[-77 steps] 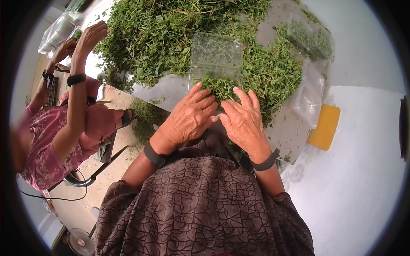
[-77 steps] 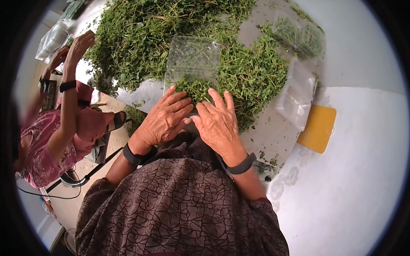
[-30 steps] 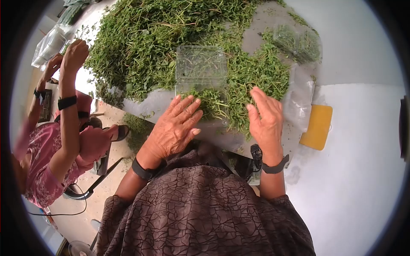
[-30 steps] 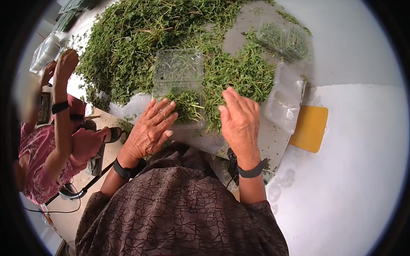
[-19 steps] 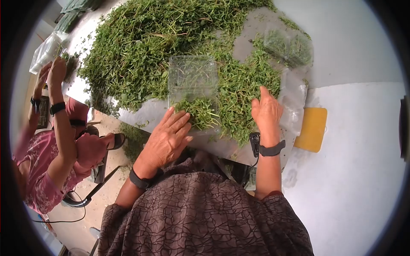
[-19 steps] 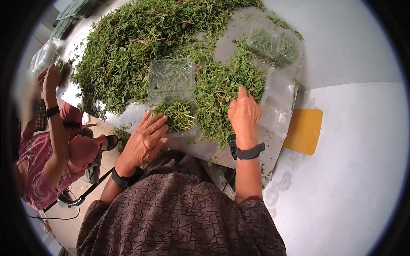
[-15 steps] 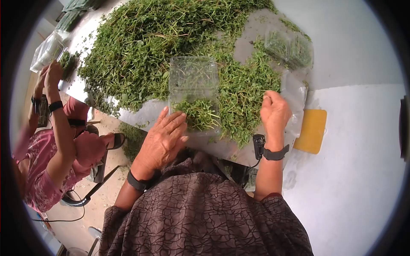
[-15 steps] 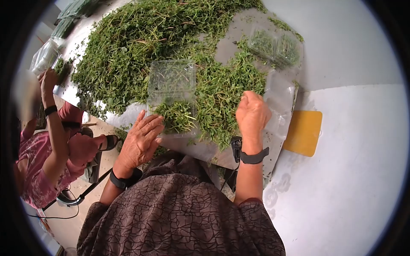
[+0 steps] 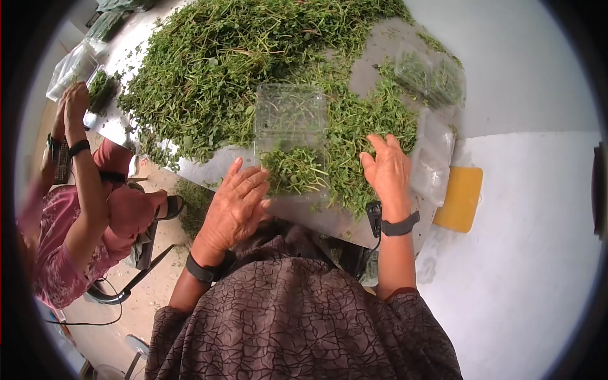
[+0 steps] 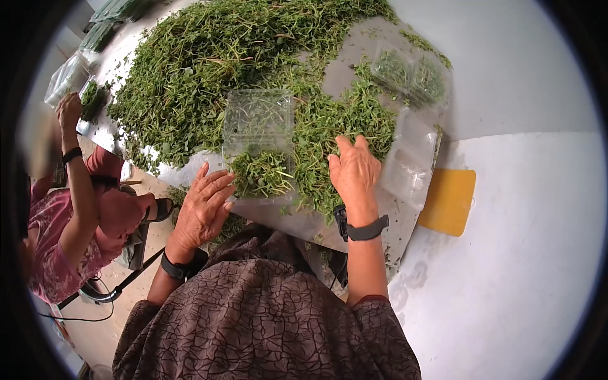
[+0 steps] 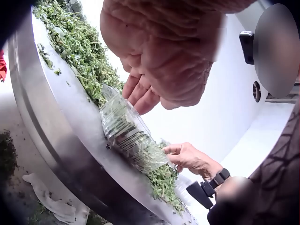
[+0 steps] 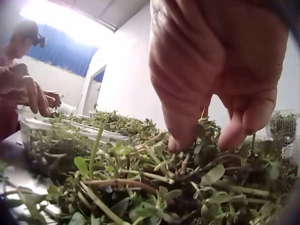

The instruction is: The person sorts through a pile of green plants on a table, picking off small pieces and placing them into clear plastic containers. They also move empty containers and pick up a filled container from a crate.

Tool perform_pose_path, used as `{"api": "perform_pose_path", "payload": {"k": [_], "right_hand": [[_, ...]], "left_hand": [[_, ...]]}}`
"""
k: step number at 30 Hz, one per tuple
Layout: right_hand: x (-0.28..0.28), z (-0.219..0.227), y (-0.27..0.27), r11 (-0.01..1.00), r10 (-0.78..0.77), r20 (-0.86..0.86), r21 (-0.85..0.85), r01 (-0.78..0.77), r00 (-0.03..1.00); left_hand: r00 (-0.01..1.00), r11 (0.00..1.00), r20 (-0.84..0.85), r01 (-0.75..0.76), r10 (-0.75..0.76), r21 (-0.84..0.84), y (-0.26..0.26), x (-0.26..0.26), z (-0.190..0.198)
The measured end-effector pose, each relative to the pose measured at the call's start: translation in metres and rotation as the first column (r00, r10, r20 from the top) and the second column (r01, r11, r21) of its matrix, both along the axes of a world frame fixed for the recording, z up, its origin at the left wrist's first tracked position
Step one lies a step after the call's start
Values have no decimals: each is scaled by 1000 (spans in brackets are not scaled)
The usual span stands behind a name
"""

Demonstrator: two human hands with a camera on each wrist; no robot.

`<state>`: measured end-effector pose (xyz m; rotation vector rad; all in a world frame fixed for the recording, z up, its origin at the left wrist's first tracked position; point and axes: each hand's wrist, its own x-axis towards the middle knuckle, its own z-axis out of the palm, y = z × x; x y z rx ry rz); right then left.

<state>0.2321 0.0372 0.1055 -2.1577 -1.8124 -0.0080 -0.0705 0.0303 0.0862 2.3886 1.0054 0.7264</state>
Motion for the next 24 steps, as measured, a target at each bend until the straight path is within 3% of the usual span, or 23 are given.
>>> {"api": "perform_pose_path", "payload": {"k": [1,2,3,5,6,7,9,10,12,13,18,20,21,22,23,24], "right_hand": [[2,-5,2,995,22,65,-100,-15,998],[5,-7,2,998,45,29,38,-46,999],[11,-6,2,998,50,30,42,-51,998],[22,5,-1,972,-93,-297,179,151,950],[25,18,-2,962,-176,-487,99,254,856],[25,35,-6,960,-180,-480,106,261,859],[15,74,-15,907,-233,-758,58,418,610],[12,81,-20,905,-229,-756,67,420,614],[9,90,-29,903,-33,-854,197,381,519],[4,93,-33,902,-32,-853,200,382,521],[-52,88,-30,980,117,-911,169,100,395],[-66,62,-21,990,109,-918,67,-120,382],[-66,44,-15,989,107,-799,22,-148,592],[-62,37,-13,992,122,-680,70,-102,723],[-59,34,-10,990,124,-542,128,-64,831],[-48,28,-7,987,111,-559,160,-25,821]], "left_hand": [[1000,1000,-4,8,-8,3,0,-1,0],[1000,1000,-7,9,-8,9,1,-2,0],[1000,1000,-6,4,-4,13,0,-4,1],[1000,1000,8,-19,19,-1,0,-6,3],[1000,1000,16,-11,11,5,0,-6,3],[1000,1000,19,-15,15,2,0,-7,3],[999,1000,30,-19,19,4,-1,-8,3],[999,1000,41,-14,14,11,0,-9,2],[998,1000,55,-6,4,23,2,-9,3],[998,999,67,-18,15,46,3,-9,3],[995,998,85,-63,61,24,1,-13,8],[990,994,92,-107,103,33,0,-13,9],[987,990,100,-133,129,38,-2,-13,8],[983,987,98,-158,153,43,-4,-13,6],[982,984,91,-172,167,46,-5,-13,6],[976,980,110,-196,191,44,-6,-12,5]]}}
